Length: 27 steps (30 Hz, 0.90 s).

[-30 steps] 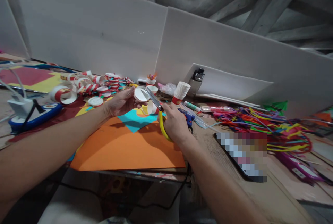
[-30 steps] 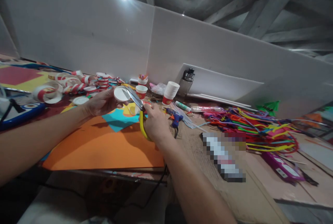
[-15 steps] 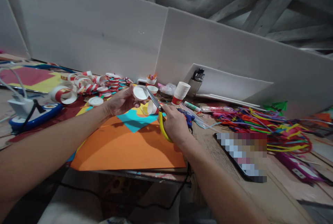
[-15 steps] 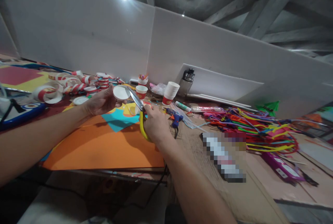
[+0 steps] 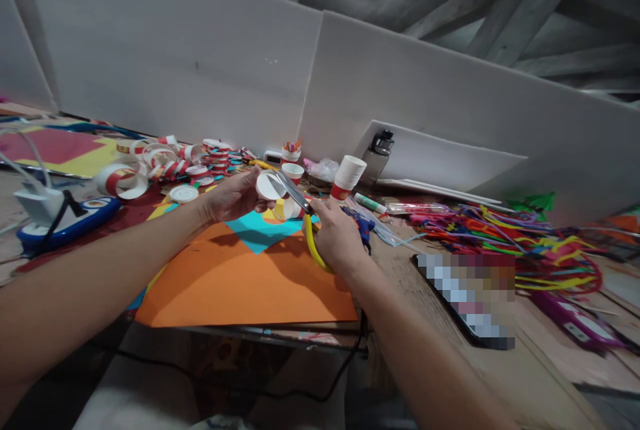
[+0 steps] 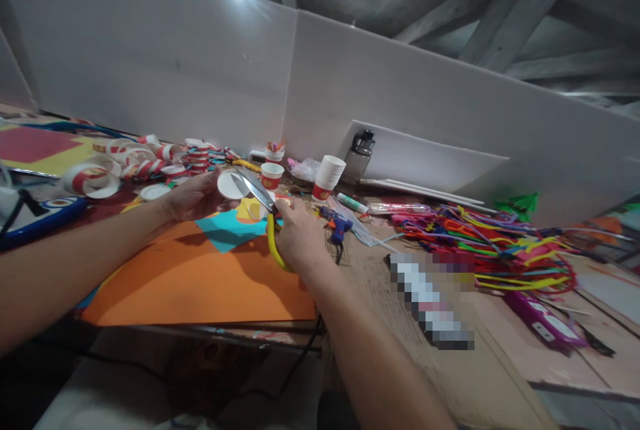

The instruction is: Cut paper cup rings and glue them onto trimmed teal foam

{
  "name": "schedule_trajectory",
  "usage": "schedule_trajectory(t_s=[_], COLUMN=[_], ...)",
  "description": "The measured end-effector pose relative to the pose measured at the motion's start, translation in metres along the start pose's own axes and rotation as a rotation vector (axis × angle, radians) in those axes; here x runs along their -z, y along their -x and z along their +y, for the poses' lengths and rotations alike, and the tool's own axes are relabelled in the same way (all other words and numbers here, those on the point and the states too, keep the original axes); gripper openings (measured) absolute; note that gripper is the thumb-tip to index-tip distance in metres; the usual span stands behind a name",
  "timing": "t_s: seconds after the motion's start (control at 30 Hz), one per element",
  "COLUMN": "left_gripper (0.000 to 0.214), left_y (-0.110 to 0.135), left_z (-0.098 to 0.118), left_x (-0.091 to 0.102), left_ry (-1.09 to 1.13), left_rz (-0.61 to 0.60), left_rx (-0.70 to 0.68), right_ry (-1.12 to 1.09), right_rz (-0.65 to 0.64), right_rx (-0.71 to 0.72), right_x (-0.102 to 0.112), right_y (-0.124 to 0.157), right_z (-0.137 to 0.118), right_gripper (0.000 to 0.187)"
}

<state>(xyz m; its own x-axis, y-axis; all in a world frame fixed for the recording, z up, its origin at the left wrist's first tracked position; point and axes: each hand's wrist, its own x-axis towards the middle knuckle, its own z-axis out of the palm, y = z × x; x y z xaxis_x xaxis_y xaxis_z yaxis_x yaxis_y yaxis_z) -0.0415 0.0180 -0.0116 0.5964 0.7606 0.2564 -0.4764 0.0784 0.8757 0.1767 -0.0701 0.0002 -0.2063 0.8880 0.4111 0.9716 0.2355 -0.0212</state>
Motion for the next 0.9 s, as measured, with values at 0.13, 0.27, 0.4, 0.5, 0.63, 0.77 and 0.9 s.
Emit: schedule_trajectory(t_s=[0.13,0.27,0.4,0.5,0.63,0.77,0.9], left_gripper=[0.046,0.052,0.047,0.039,0.032,0.030,0.034], left_y=[0.0002,-0.0007,-0.0007,0.0000,0.0001,-0.0003,0.0000], left_z=[0.0025,0.0037,0.0043,0.0041,0.0005,-0.0031,-0.0016], left_x=[-0.0006,-0.0014,-0.0038,-0.0048,-0.0032,-0.0013,-0.0016], left_ry=[0.010,-0.007,0.017,0.040,0.053,0.050,0.036], left_rz=[0.011,0.009,0.003,0.004,0.002,-0.026,-0.027], left_rx=[-0.008,0.003,-0.013,-0.032,-0.051,-0.026,-0.007], right_ry=[-0.025,-0.042,-0.038,-0.032,-0.011,0.019,0.032], right_rz=[0.010,0.028,0.028,0.041,0.043,0.024,-0.015], right_rx=[0.013,0.017,-0.022,-0.026,-0.014,-0.026,-0.017], right_x=[-0.0021,-0.0028,-0.0014,-0.0007,-0.0012,-0.0004,0.0008], right_y=[0.0002,0.0004,0.0003,0.0000,-0.0002,-0.0003,-0.0007], right_z=[0.0020,0.0011,0.0002,0.0011,0.0016,0.0006,0.0010], right_gripper=[0.037,0.035,0.033,0.032,0.034,0.035,0.037])
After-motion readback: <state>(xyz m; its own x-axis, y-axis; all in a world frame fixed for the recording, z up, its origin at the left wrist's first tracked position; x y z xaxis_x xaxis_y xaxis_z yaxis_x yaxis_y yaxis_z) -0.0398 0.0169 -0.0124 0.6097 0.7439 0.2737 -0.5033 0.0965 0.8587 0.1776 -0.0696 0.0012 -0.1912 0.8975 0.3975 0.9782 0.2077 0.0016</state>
